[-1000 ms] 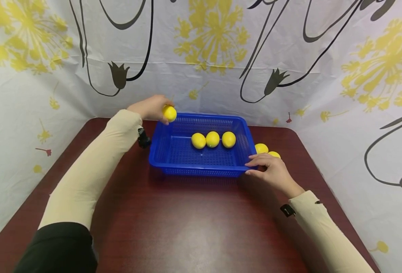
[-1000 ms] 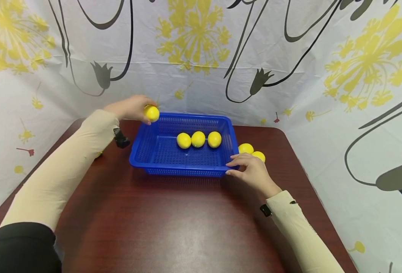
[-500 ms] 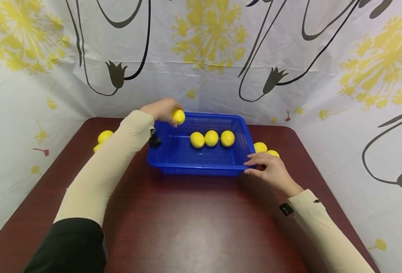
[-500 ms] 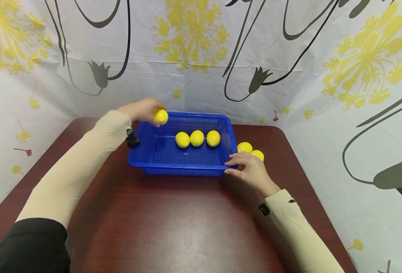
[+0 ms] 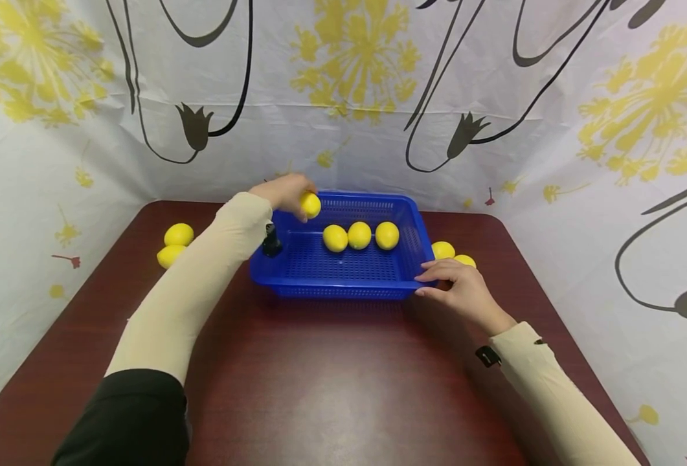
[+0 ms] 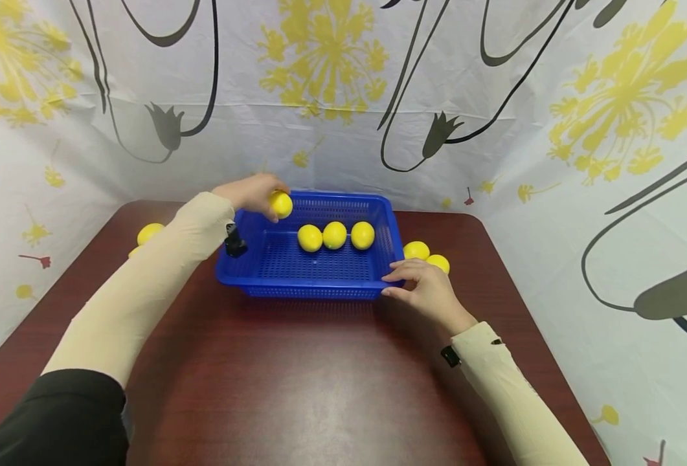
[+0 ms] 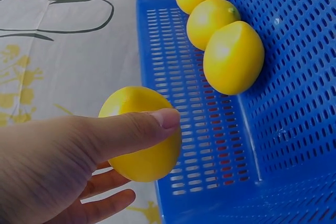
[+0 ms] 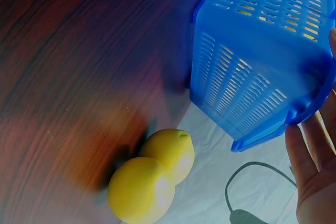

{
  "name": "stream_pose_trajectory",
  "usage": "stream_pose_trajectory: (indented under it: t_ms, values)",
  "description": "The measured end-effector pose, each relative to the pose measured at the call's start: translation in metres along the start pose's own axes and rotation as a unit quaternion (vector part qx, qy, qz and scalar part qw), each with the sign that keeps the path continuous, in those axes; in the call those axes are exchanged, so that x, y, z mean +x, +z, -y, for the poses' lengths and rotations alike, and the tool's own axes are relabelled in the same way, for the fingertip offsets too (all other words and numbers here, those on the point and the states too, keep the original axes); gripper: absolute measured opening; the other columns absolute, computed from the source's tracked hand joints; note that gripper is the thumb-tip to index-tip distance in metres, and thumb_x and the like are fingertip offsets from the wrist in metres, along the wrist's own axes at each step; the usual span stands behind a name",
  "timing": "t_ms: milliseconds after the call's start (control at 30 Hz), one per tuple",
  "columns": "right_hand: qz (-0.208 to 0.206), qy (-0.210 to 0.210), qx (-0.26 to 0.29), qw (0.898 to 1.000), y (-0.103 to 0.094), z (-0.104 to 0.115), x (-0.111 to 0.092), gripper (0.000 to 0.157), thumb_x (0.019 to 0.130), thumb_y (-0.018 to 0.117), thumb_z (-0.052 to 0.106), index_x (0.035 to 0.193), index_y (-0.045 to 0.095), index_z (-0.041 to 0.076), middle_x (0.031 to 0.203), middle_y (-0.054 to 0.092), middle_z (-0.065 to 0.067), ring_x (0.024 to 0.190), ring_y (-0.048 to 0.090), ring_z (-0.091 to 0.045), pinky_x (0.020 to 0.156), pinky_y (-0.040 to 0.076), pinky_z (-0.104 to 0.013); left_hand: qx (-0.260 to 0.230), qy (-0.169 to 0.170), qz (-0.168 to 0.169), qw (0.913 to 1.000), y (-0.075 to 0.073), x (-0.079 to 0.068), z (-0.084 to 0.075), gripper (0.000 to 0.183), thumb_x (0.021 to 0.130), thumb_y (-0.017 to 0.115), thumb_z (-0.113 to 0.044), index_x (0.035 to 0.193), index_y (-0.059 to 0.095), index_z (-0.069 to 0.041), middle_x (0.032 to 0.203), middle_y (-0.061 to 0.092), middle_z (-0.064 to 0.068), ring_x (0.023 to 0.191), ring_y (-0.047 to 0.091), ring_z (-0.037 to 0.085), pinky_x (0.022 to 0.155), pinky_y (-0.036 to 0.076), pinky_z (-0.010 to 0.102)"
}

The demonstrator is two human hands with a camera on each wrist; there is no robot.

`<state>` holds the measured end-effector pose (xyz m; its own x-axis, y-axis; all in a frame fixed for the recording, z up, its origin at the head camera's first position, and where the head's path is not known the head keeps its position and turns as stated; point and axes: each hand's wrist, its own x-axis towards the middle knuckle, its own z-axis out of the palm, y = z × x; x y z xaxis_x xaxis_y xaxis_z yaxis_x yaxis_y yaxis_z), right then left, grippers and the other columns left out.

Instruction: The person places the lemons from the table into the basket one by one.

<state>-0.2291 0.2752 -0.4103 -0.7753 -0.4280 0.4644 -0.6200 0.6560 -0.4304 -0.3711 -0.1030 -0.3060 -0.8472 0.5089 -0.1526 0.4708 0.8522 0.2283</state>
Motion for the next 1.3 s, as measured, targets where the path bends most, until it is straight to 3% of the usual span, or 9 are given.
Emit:
stream_pose_trajectory:
  t_ms: [267,767,1300]
  values:
    - [-0.001,0.001,-0.001,1.0,-0.001,0.001,0.0,0.024,0.074,0.087,0.02,0.096,0.08,0.02,0.108,0.076,-0.008,0.109,0.067,-0.023,0.093,0.042,-0.006,0.016,-0.005,0.01,0.9998,0.011,0.011,0.002,0.07,0.08,0.081,-0.019,0.142,0.052,-0.003,0.146,0.052,0.016,0.134,0.049,0.033,0.111,0.042,0.045]
    - [-0.001,-0.001,-0.006,1.0,0.0,-0.001,-0.001,0.024,0.073,0.087,0.021,0.097,0.08,0.02,0.108,0.077,-0.005,0.108,0.068,-0.021,0.093,0.044,-0.008,0.036,0.006,0.029,0.9989,0.028,0.024,0.001,0.068,0.079,0.083,-0.021,0.138,0.055,-0.003,0.137,0.059,0.017,0.122,0.057,0.032,0.105,0.046,0.043]
    - [0.003,0.0,0.0,1.0,0.0,-0.001,0.0,0.024,0.073,0.087,0.021,0.096,0.08,0.02,0.107,0.077,-0.004,0.11,0.067,-0.02,0.095,0.047,-0.014,0.008,-0.033,0.056,0.9978,0.051,0.03,0.001,0.065,0.081,0.081,-0.015,0.14,0.054,-0.006,0.142,0.056,0.013,0.131,0.052,0.03,0.107,0.046,0.044]
